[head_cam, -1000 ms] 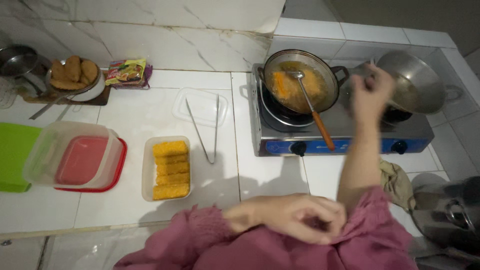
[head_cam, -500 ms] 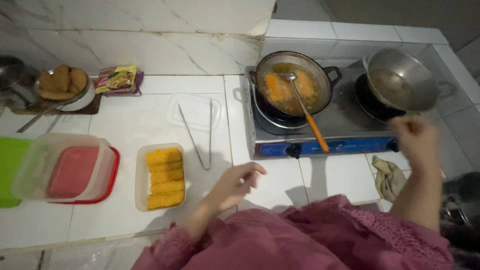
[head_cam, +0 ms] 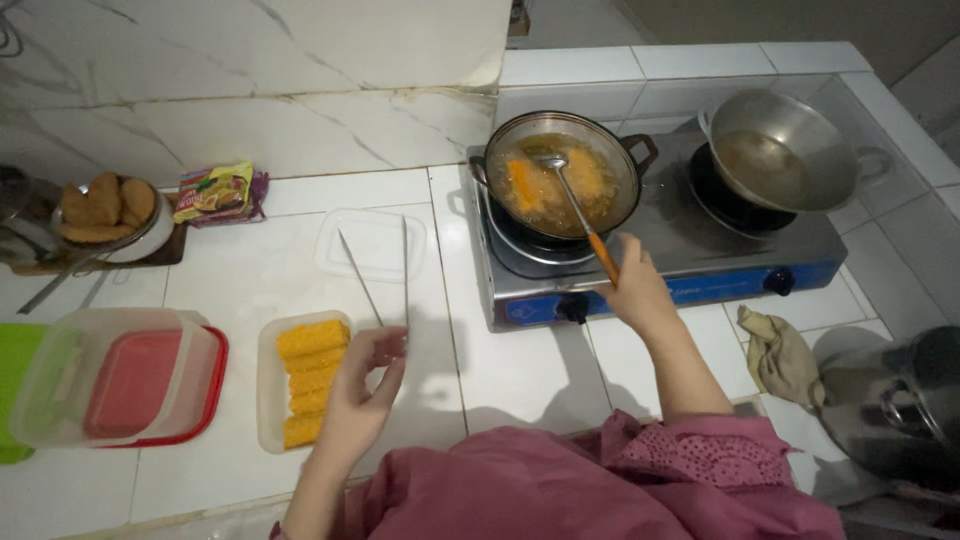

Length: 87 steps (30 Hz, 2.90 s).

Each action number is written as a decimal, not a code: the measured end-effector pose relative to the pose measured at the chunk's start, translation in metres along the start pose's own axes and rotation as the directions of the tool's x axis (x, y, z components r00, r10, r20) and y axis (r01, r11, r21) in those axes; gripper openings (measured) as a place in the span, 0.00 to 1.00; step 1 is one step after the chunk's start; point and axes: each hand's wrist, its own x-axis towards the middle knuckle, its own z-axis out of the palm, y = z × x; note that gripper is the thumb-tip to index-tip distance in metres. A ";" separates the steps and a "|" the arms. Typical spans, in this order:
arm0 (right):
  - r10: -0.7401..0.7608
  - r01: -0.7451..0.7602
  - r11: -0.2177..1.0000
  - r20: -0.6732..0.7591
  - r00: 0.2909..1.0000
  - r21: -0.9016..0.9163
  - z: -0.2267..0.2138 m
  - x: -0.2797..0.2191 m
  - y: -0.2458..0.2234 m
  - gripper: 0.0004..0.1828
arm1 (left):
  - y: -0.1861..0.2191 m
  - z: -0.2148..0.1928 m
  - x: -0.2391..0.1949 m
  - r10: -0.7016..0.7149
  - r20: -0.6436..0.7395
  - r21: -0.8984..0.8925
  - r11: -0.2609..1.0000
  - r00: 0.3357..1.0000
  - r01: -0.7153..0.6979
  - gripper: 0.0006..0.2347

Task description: The person places breaded food items into a pot of hot oil and uses a slotted spoon to turn them while they fry. The person continues to monitor and adjust the items in the oil.

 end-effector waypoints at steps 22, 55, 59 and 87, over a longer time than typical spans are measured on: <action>-0.051 -0.001 0.977 -0.238 0.970 -0.215 -0.057 -0.035 -0.021 0.15 | -0.026 0.007 -0.013 -0.117 -0.014 -0.029 0.993 0.993 0.117 0.14; 0.048 -0.040 0.999 -0.257 0.965 0.037 -0.030 -0.055 -0.038 0.20 | -0.029 0.011 -0.016 -0.122 0.013 -0.046 0.991 0.992 0.122 0.13; -0.070 0.034 0.992 -0.313 0.947 -0.119 -0.018 -0.035 -0.029 0.23 | -0.024 0.011 -0.015 -0.149 0.023 -0.031 0.988 0.989 0.149 0.13; -0.432 0.363 0.901 -0.428 0.794 -0.236 0.022 -0.054 -0.031 0.08 | -0.028 0.008 -0.018 -0.110 0.033 -0.075 0.991 0.993 0.113 0.13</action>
